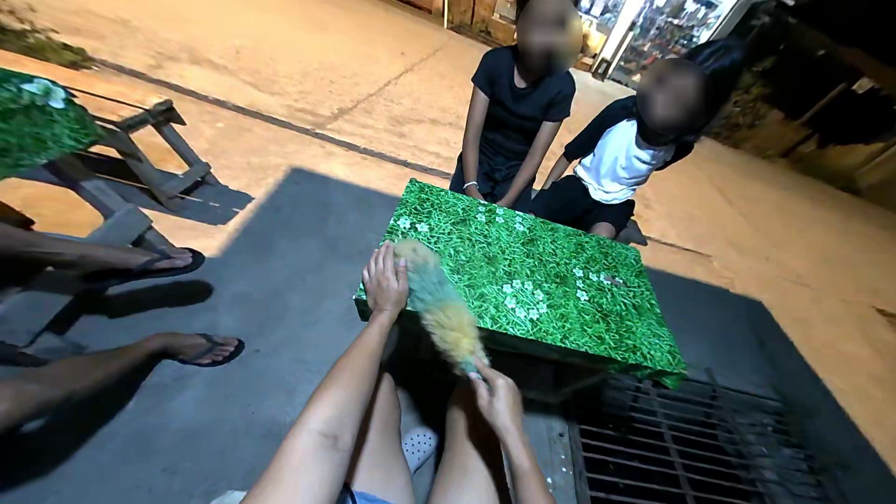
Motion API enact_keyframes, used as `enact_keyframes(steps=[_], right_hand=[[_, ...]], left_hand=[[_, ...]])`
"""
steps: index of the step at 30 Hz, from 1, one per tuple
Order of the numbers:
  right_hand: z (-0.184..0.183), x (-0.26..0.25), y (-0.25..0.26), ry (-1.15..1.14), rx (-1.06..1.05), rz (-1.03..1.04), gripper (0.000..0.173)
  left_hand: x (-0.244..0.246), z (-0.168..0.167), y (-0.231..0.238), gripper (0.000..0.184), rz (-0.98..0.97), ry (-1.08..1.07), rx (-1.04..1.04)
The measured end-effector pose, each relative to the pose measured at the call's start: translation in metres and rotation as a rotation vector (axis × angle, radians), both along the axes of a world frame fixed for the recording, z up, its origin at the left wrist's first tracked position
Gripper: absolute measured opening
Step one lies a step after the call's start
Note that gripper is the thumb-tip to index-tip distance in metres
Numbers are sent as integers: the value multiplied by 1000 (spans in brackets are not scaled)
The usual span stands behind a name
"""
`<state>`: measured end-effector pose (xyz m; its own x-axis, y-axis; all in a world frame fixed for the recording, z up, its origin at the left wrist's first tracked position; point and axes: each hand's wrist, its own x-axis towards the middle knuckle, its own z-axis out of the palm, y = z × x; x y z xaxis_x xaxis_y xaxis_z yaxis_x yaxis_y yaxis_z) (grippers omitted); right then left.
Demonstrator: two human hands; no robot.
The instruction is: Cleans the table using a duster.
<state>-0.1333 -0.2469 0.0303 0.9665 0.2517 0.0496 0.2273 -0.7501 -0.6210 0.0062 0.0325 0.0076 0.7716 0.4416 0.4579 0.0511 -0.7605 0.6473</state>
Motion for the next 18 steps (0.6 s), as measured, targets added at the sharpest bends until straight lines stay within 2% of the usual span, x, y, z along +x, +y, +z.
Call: enact_keyframes(steps=[2, 4, 7, 9, 13, 16, 18], right_hand=[[-8, 0, -45, -99, 20, -219, 34], [-5, 2, -97, -129, -83, -489, 33], [18, 13, -173, 19, -311, -839, 42], [34, 31, -211, 91, -348, -977, 42], [35, 98, -237, 132, -375, -1019, 40], [42, 152, -213, 157, -484, -928, 41], [48, 181, -191, 153, -486, -865, 42]], left_hand=[[3, -1, 2, 59, 3, 13, 7], [4, -2, 2, 60, 2, 16, 13], [3, -2, 0, 60, -4, 24, 26], [2, 1, -1, 60, -4, 35, 36], [1, 2, -2, 60, 6, 41, 36], [2, 3, -2, 59, 16, 40, 37], [3, 1, -2, 59, 22, 42, 42]])
